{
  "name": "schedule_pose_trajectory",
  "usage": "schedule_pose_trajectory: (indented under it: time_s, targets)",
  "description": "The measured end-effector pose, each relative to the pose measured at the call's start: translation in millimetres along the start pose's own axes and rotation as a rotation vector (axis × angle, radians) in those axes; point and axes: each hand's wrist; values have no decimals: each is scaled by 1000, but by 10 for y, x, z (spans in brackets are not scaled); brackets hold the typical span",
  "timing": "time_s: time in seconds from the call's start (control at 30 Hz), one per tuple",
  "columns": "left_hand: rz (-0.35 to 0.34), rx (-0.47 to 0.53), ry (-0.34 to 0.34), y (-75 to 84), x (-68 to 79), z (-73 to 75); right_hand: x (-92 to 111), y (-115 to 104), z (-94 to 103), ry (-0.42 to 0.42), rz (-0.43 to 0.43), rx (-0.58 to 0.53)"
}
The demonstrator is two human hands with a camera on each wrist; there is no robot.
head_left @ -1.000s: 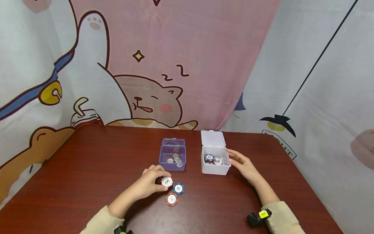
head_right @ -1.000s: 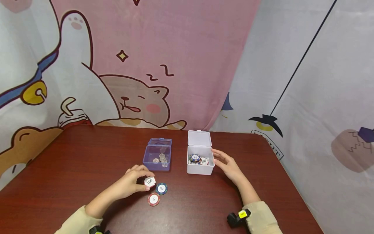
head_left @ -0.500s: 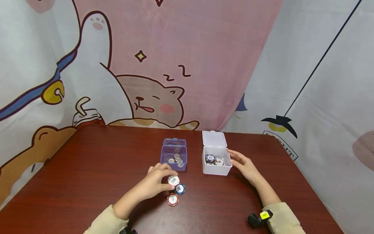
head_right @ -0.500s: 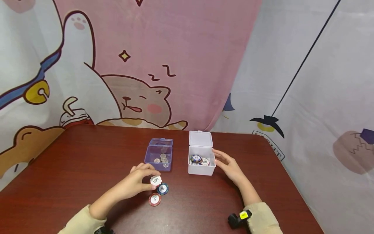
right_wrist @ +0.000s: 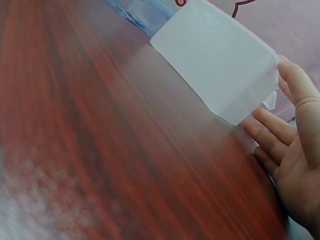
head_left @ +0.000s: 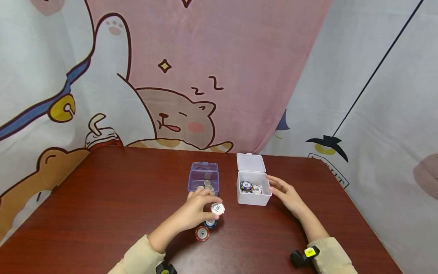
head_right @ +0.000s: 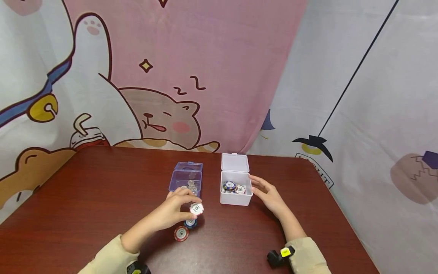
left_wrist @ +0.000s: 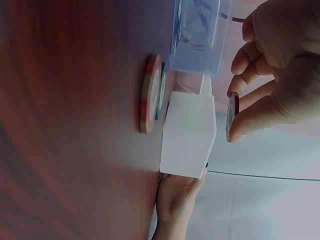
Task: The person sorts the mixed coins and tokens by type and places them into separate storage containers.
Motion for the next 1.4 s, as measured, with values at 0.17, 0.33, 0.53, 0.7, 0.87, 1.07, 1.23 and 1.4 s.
schedule_pose_trajectory:
  time_s: [0.17,0.33,0.53,0.7,0.87,1.07,1.23,1.4]
  targets:
    - [-2,9,-11,50,-103,-47,1,6,-1,0,3,-6]
    - [3,13,-13,112,-197,-67,0,11,2,1,7,-7]
    - [-15,18,28,165,-331,-86,-6,10,2,1,12,-9]
    - [-29,21,48,218,-444,-77,0,11,-4,1,8,-4]
    - [-29,12,96,241,-567,-63,2,26,3,0,3,8]
    - [7,1,139,259,-727,-51,-32,201,56,-1,11,-4]
    - [54,6,146,304,-861,-41,-54,308,83,2,9,15]
    - [109,-12,143,314,-999,-82,-54,317,86,-1,19,36]
Point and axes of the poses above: each hand's wrist, its own x-axis away from the middle knuckle, its own z-axis out of the back of the hand, y = z × x, and after that the axes turned 15 degrees about -y, right-handed
